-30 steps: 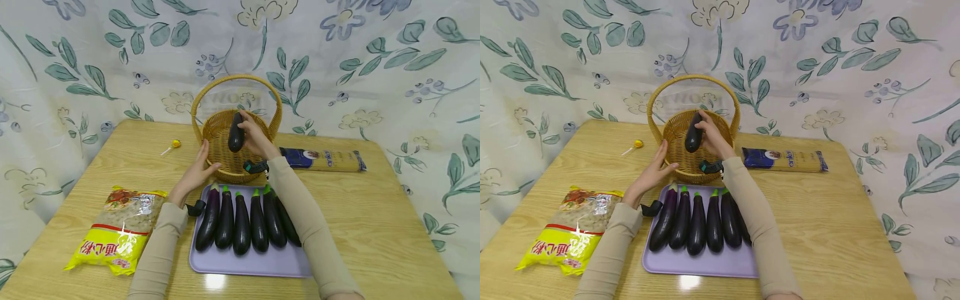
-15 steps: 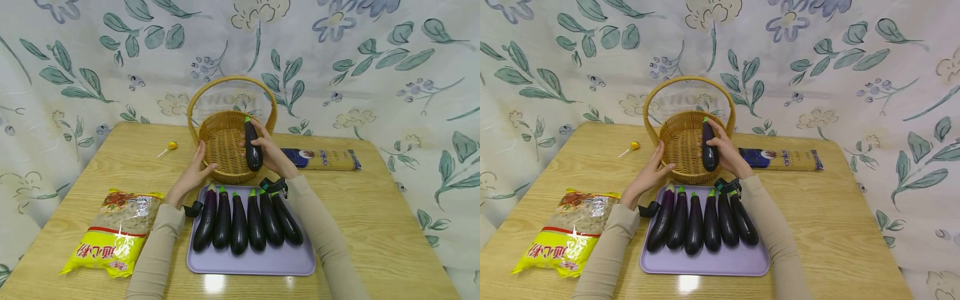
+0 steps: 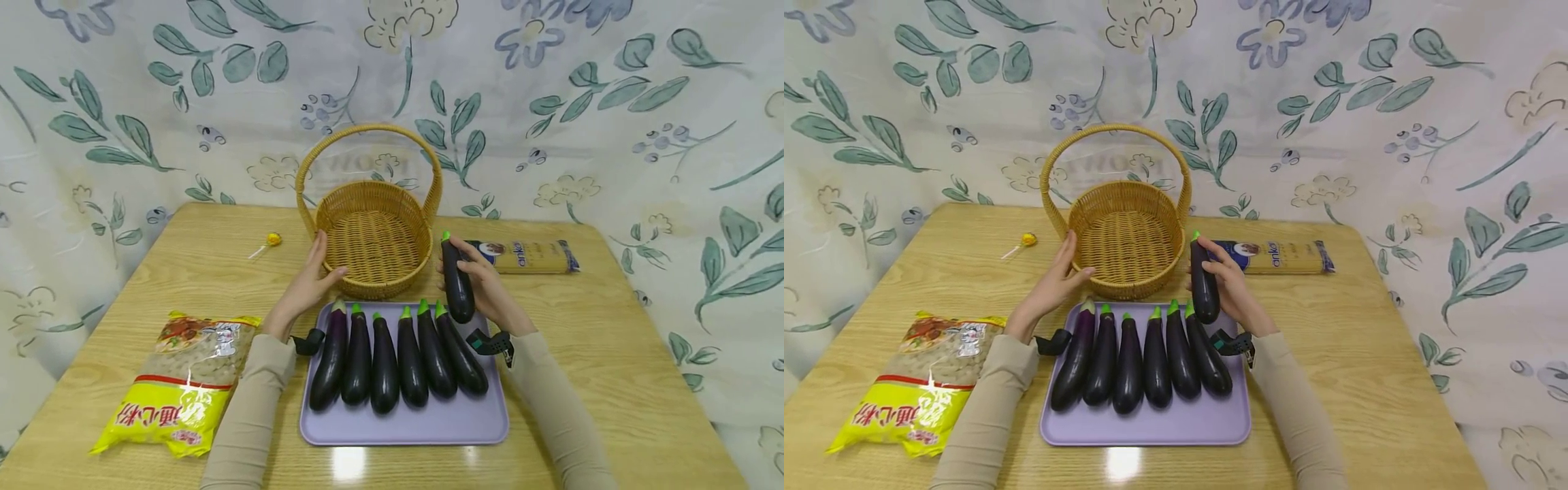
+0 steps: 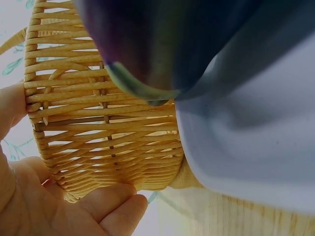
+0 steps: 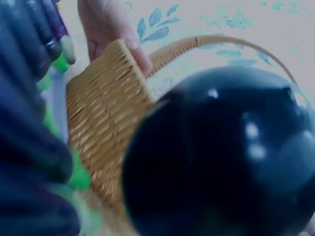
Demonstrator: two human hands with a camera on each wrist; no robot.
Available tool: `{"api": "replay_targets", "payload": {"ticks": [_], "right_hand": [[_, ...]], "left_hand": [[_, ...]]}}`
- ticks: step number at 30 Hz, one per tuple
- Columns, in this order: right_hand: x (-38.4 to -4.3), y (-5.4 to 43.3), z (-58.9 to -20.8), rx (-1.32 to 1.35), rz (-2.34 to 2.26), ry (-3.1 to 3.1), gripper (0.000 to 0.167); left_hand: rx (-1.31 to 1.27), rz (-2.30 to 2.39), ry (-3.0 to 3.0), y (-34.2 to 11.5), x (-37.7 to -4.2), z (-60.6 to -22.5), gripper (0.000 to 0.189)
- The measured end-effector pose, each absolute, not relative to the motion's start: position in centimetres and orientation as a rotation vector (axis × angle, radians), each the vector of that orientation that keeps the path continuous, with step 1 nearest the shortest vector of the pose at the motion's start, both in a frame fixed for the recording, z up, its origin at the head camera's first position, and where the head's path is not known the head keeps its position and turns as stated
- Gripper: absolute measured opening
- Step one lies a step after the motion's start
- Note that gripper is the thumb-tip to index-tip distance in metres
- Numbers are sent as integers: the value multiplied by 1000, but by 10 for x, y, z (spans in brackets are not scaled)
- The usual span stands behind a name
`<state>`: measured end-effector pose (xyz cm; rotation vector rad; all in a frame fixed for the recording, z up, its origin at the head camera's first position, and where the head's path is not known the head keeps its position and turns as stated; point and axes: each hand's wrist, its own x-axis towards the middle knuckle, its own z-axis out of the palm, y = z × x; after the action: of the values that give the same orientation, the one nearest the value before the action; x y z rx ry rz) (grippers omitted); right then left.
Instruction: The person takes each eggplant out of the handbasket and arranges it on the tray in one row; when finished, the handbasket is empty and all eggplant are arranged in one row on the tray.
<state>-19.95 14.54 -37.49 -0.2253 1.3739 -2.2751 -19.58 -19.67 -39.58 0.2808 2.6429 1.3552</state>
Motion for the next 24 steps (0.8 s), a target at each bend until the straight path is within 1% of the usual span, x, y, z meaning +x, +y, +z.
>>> {"api": "replay_targets", "payload": {"ticks": [10,15,18,24], "right_hand": [[-165,185,-399,-141,-2202,1476,39],[-152,195,-408,-99,-2187,1540,36],[-142,198,-413,-76,-2139,1634,40],[-123,197,-422,-39,-2027,1848,57]], "left_hand": [[267,1344,2633,-196,-197,-396,86],[270,1352,2630,-196,-198,-396,86],[279,1346,2633,-196,-198,-397,87],[285,1327,2646,-196,-198,-397,88]]}}
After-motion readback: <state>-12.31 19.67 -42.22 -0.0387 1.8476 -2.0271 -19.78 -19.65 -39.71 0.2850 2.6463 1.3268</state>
